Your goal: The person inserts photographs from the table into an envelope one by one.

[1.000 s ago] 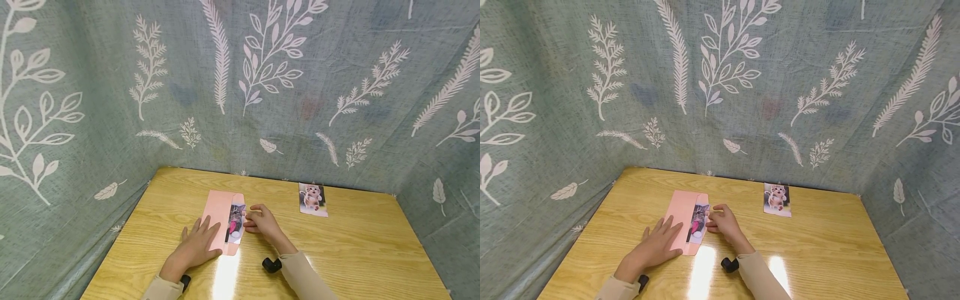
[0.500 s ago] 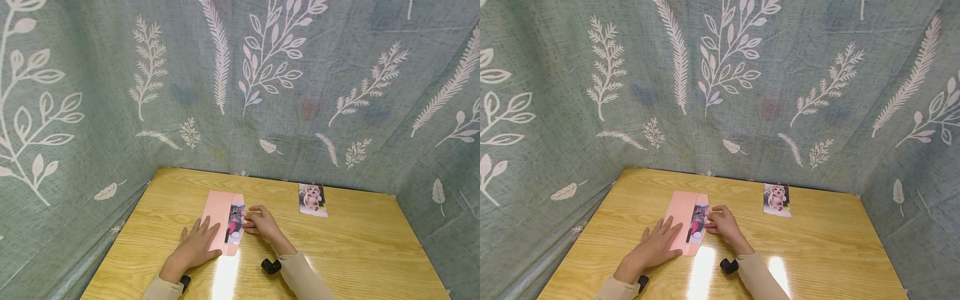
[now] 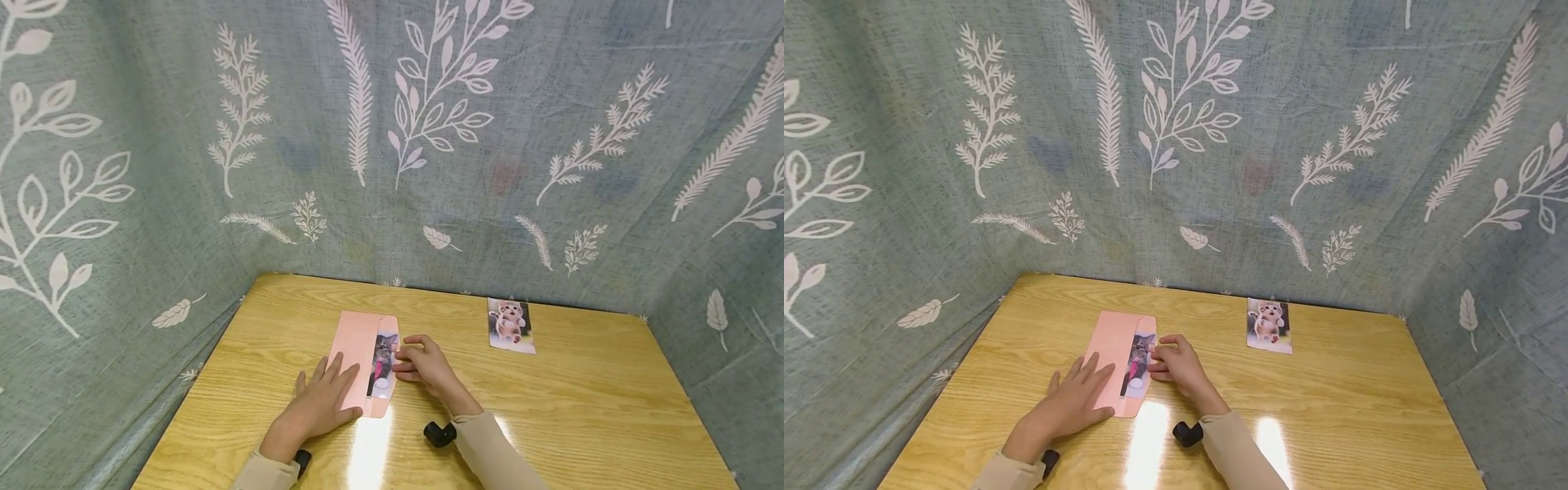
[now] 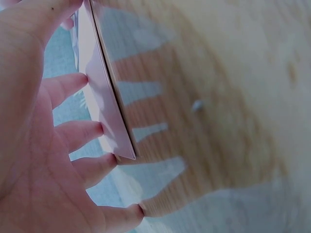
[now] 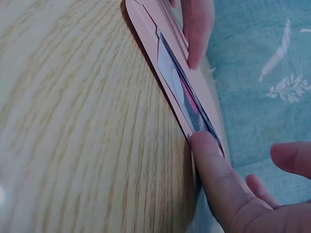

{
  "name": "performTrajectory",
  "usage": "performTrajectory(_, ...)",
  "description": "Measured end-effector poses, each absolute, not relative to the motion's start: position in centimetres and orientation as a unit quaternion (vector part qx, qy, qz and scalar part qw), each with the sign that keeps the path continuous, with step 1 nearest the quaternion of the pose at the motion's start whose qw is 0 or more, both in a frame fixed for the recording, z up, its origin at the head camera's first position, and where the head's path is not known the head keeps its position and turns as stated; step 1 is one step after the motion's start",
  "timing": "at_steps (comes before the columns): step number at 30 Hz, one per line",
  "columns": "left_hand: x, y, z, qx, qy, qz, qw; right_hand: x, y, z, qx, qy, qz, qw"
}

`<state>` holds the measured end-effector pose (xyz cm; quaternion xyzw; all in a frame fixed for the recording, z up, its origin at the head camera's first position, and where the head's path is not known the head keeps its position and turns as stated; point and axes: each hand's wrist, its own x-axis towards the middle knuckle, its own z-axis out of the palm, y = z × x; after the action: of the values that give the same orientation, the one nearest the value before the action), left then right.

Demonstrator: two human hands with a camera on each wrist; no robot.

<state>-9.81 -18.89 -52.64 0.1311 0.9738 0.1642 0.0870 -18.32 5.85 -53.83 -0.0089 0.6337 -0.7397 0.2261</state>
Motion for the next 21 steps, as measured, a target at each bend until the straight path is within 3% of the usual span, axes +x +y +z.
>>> performTrajectory(21,-10.0,-19.1,-53.0,0.134,0.972,0.169,0.088,-18.0,4.2,-53.5,-0.022,0.633,-0.736,0.237)
